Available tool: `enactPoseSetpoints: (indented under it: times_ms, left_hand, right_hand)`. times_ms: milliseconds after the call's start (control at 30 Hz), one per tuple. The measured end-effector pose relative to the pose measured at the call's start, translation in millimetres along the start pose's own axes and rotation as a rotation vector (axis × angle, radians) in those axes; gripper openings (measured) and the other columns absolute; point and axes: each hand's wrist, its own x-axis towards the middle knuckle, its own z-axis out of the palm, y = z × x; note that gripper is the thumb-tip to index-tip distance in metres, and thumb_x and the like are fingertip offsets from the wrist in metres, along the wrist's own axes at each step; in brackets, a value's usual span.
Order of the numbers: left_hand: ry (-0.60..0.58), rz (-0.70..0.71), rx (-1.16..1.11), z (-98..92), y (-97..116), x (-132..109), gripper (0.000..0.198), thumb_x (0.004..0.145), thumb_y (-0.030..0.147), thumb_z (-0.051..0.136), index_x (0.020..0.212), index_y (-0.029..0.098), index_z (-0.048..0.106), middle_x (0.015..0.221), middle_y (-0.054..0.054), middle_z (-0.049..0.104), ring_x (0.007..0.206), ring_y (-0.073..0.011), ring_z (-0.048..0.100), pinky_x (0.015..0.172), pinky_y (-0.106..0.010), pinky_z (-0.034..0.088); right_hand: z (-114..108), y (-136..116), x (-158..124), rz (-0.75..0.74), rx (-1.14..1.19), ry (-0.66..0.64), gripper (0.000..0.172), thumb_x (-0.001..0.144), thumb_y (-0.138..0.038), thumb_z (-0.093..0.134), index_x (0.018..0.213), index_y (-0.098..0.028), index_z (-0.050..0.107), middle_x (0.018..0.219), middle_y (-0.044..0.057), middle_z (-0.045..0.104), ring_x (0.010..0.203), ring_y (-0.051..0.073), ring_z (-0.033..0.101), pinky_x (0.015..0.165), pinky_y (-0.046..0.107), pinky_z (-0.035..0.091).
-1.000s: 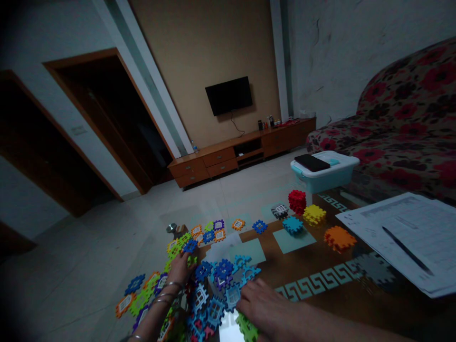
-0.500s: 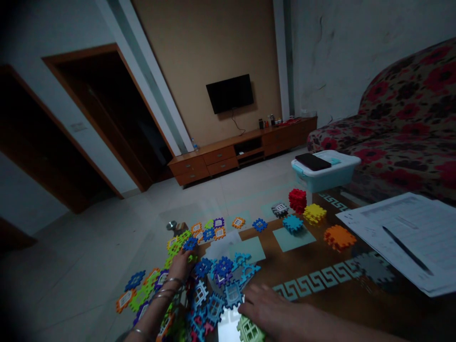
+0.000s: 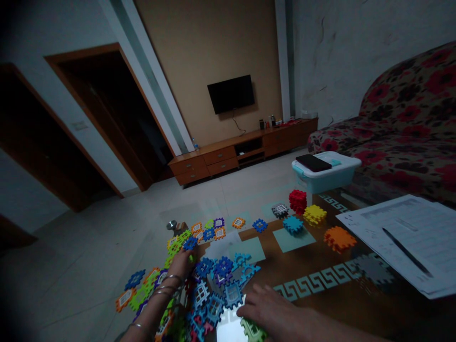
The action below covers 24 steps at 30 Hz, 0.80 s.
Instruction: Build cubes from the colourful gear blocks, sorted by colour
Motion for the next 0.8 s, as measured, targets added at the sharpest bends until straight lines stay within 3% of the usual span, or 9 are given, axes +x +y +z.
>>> enactPoseSetpoints:
  times_ms: [200, 300, 400, 500, 600, 700, 800]
  left_hand:
    - [0.016, 0.093, 0.023, -3.7, -1, 4, 0.035, 0.073, 0.007, 0.053, 0.104, 0.020, 0.060, 0.100, -0.006, 0.069, 0.097, -0.0216, 0.063, 0.087, -0.030, 0.048]
    - [0.018, 0.129, 0.020, -13.6, -5, 6, 0.044, 0.071, 0.009, 0.055, 0.114, 0.015, 0.054, 0.110, -0.010, 0.066, 0.104, -0.0225, 0.061, 0.093, -0.030, 0.047]
    - [0.104, 0.227, -0.077, -22.6, 1, -9, 0.049, 0.076, 0.013, 0.050, 0.124, 0.014, 0.046, 0.123, -0.013, 0.060, 0.117, -0.0220, 0.054, 0.104, -0.034, 0.042]
    - [0.182, 0.397, -0.304, -20.2, 31, -54, 0.054, 0.079, 0.016, 0.044, 0.132, 0.012, 0.038, 0.128, -0.015, 0.056, 0.122, -0.0227, 0.050, 0.108, -0.039, 0.040]
    - [0.022, 0.523, -0.414, -5.6, 80, -114, 0.063, 0.075, 0.016, 0.046, 0.137, 0.012, 0.037, 0.134, -0.015, 0.052, 0.126, -0.0235, 0.048, 0.110, -0.041, 0.039]
    - [-0.186, 0.462, -0.319, 11.7, 124, -156, 0.076, 0.063, 0.010, 0.055, 0.137, 0.008, 0.042, 0.128, -0.019, 0.056, 0.122, -0.0290, 0.051, 0.107, -0.043, 0.041]
    - [-0.267, 0.343, -0.208, 23.2, 144, -169, 0.080, 0.061, 0.008, 0.054, 0.140, 0.010, 0.040, 0.129, -0.019, 0.057, 0.121, -0.0325, 0.052, 0.101, -0.045, 0.044]
  right_hand:
    - [-10, 12, -12, 0.013, 0.183, 0.119, 0.083, 0.064, -0.025, 0.080, 0.139, -0.027, 0.044, 0.133, 0.010, 0.051, 0.120, 0.031, 0.046, 0.101, 0.044, 0.039]
    - [-14, 18, -24, 0.171, 0.248, 0.198, 0.071, 0.071, -0.020, 0.072, 0.137, -0.024, 0.048, 0.130, 0.012, 0.054, 0.119, 0.030, 0.048, 0.101, 0.042, 0.039]
    - [-5, 23, -35, 0.327, 0.291, 0.260, 0.055, 0.080, -0.015, 0.058, 0.134, -0.020, 0.052, 0.113, 0.013, 0.064, 0.104, 0.026, 0.058, 0.094, 0.040, 0.045]
    - [12, 23, -38, 0.380, 0.361, 0.308, 0.049, 0.082, -0.013, 0.049, 0.131, -0.019, 0.055, 0.105, 0.012, 0.067, 0.095, 0.023, 0.061, 0.087, 0.037, 0.048]
    - [22, 20, -34, 0.410, 0.404, 0.331, 0.053, 0.080, -0.012, 0.046, 0.131, -0.019, 0.054, 0.105, 0.010, 0.068, 0.093, 0.022, 0.062, 0.085, 0.035, 0.049]
    - [26, 21, -30, 0.422, 0.414, 0.372, 0.052, 0.079, -0.014, 0.046, 0.130, -0.019, 0.055, 0.103, 0.009, 0.069, 0.094, 0.023, 0.063, 0.086, 0.036, 0.048]
    - [28, 24, -30, 0.429, 0.418, 0.405, 0.050, 0.079, -0.016, 0.047, 0.128, -0.017, 0.057, 0.102, 0.011, 0.069, 0.095, 0.023, 0.063, 0.085, 0.034, 0.049]
